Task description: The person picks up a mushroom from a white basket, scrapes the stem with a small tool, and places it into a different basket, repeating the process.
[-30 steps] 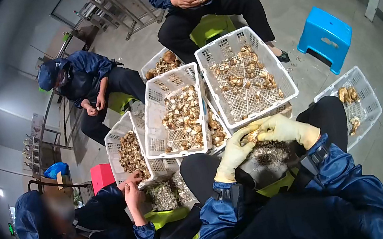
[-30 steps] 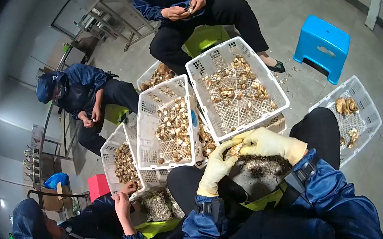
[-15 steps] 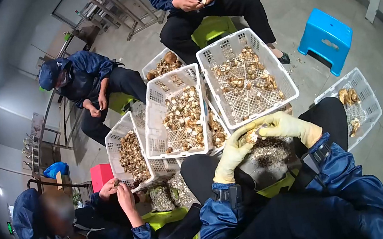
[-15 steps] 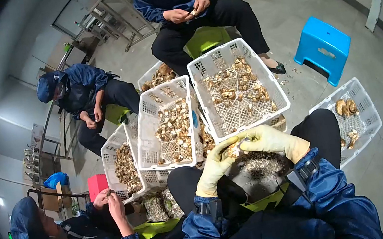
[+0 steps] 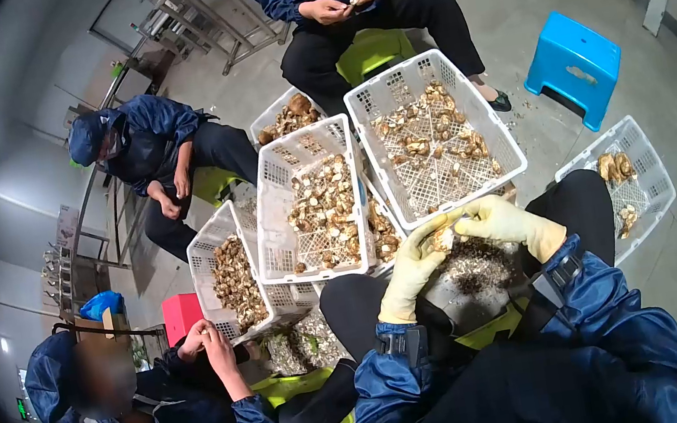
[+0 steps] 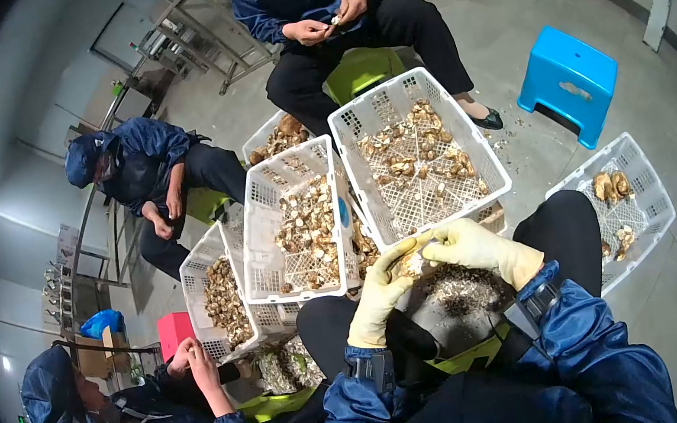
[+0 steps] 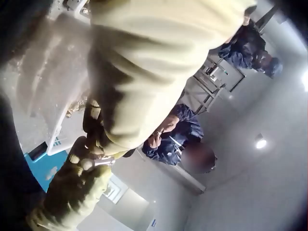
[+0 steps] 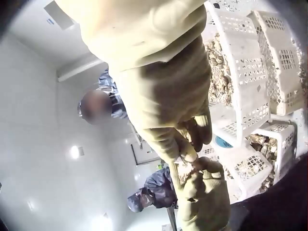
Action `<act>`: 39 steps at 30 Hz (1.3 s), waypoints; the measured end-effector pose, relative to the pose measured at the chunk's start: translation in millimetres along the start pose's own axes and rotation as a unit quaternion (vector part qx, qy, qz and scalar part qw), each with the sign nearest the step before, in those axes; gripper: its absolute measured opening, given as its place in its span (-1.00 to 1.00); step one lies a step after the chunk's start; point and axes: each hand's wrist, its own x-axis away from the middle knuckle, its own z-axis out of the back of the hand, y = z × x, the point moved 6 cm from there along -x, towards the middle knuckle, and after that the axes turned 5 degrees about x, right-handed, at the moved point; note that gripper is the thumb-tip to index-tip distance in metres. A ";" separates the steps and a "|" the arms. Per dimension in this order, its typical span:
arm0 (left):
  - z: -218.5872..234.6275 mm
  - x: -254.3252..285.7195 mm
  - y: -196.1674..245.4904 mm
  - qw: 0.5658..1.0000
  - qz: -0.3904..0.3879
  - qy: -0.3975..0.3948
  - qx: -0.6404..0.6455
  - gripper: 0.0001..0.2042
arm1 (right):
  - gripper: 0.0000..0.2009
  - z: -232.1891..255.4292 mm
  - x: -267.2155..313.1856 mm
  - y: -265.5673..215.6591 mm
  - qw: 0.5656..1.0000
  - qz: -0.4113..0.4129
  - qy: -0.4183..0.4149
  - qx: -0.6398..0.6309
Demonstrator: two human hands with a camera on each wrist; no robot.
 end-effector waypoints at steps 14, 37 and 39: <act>2.8 -3.5 1.1 0.999 -0.018 0.003 0.039 -0.28 | -0.61 -1.9 -0.5 -6.7 0.999 0.021 -0.011 -0.024; 11.6 1.4 -15.4 0.987 -0.031 0.009 0.161 -0.42 | -0.72 2.7 -10.2 11.1 0.994 -0.010 0.047 -0.103; 9.4 3.2 -10.7 0.997 -0.074 0.025 -0.021 -0.50 | -0.71 3.2 -12.7 16.8 0.992 -0.001 0.056 -0.115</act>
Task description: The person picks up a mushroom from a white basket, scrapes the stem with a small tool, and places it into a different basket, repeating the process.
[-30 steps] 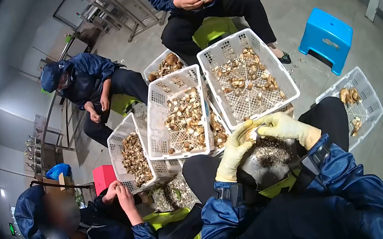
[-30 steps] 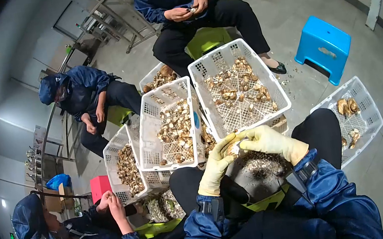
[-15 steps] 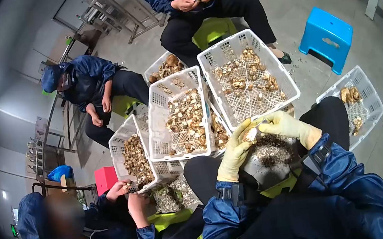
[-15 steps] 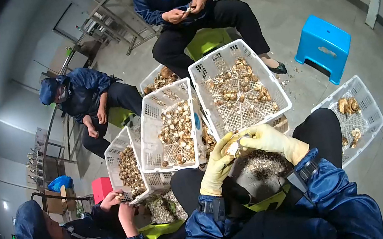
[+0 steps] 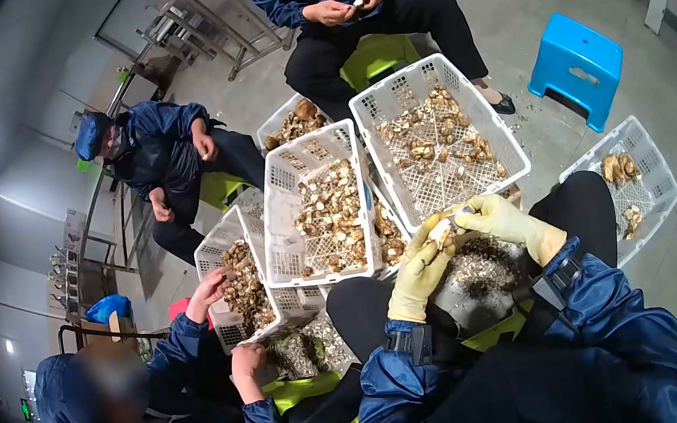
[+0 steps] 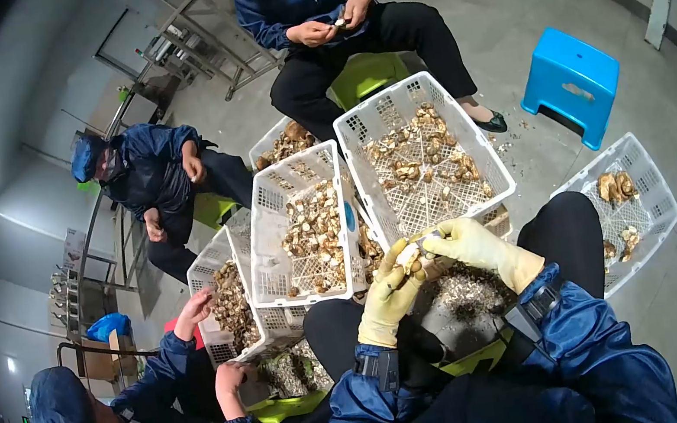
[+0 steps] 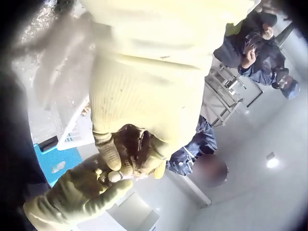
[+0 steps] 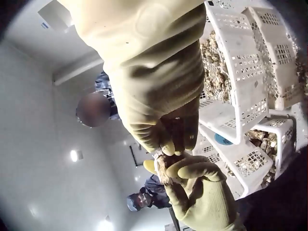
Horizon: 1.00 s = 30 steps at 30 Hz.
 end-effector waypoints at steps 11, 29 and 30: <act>-6.2 -7.1 7.1 0.990 0.081 0.053 0.107 -0.55 | -0.59 -16.0 2.2 -9.7 0.993 0.037 -0.082 0.082; -5.3 -6.0 5.1 0.993 0.028 0.034 0.111 -0.49 | -0.69 0.3 -5.2 2.9 0.999 -0.049 0.009 0.020; -5.7 -6.0 5.7 0.992 0.035 0.049 0.114 -0.49 | -0.70 0.4 -6.1 4.2 0.999 -0.051 0.016 -0.005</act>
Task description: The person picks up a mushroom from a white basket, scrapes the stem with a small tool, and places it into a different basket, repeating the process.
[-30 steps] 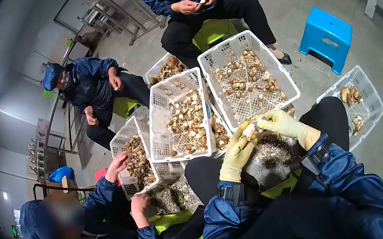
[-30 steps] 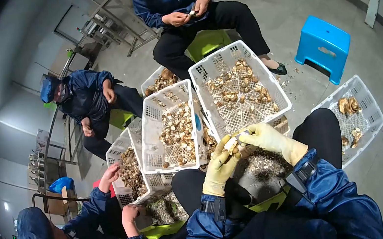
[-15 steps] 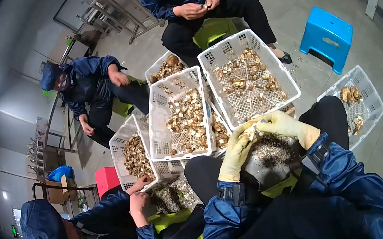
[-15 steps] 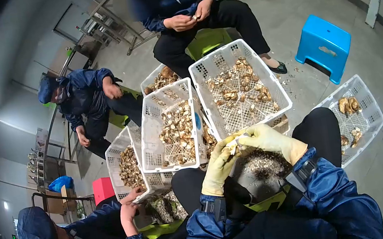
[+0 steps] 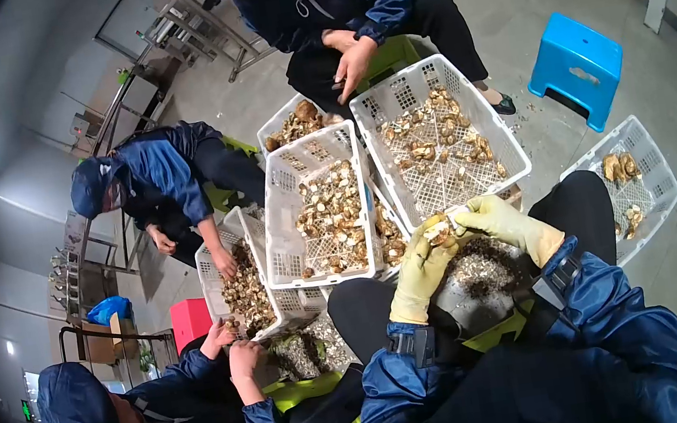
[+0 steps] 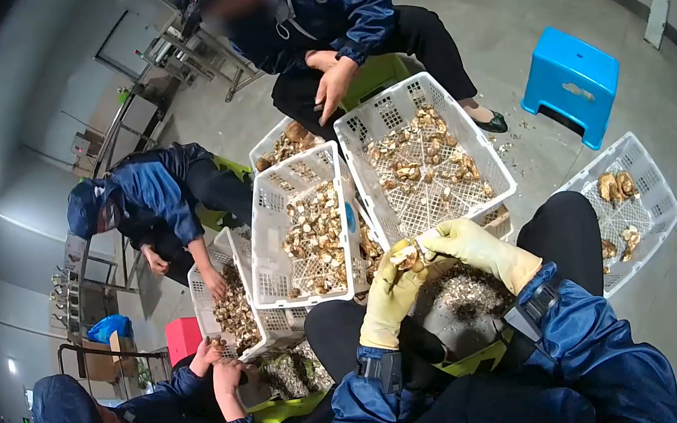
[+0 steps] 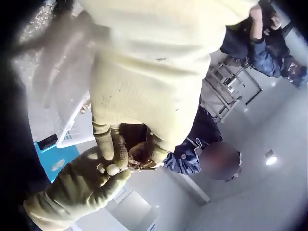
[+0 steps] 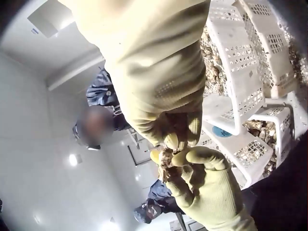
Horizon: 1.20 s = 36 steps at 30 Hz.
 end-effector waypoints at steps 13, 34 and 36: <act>2.7 -0.9 13.5 0.850 -0.177 0.006 -0.496 -0.65 | -0.68 -18.8 3.0 -6.9 0.995 0.079 -0.041 0.053; 1.3 -2.3 14.4 0.900 -0.144 0.002 -0.411 -0.60 | -0.59 -21.8 6.6 -7.7 0.987 0.065 -0.037 0.141; -7.5 1.1 20.5 0.832 -0.211 -0.011 -0.513 -0.62 | -0.61 -22.8 12.8 -14.6 0.967 0.054 -0.010 0.250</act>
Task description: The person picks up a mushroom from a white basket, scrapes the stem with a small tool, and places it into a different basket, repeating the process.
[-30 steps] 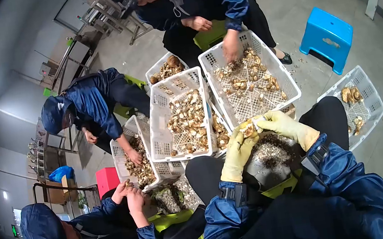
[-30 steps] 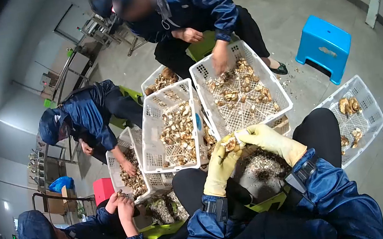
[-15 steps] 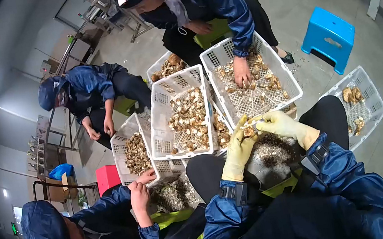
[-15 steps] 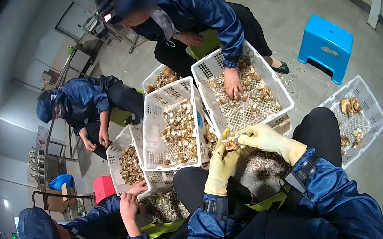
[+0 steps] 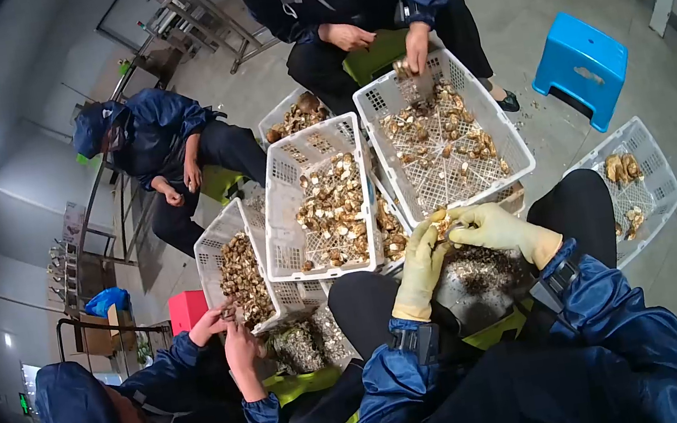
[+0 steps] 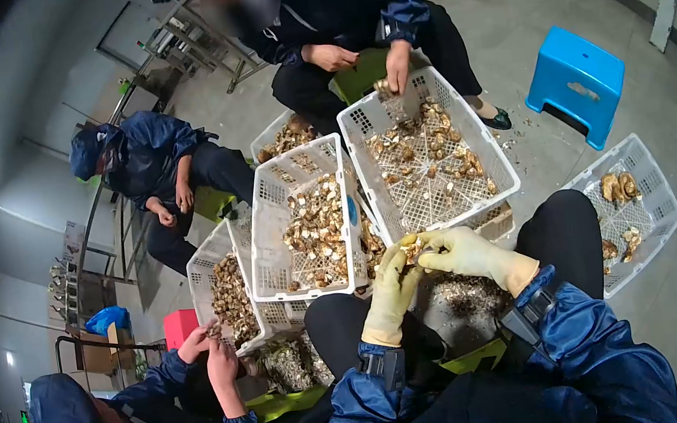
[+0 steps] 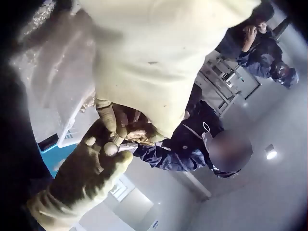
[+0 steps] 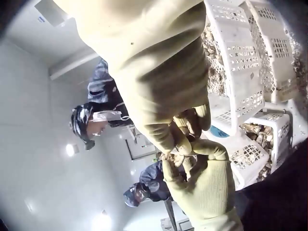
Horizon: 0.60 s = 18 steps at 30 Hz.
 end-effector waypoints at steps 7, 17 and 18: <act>-2.7 3.2 -13.8 0.990 0.063 0.004 0.126 -0.61 | -0.70 1.7 -6.0 3.2 0.995 0.015 -0.013 -0.099; -18.2 7.5 -32.9 0.788 0.212 0.007 0.579 -0.44 | -0.73 1.8 -11.0 17.1 0.983 0.030 -0.040 -0.175; -16.2 8.7 -33.0 0.822 0.214 0.005 0.528 -0.44 | -0.69 1.5 -2.8 0.7 0.986 0.043 -0.045 -0.154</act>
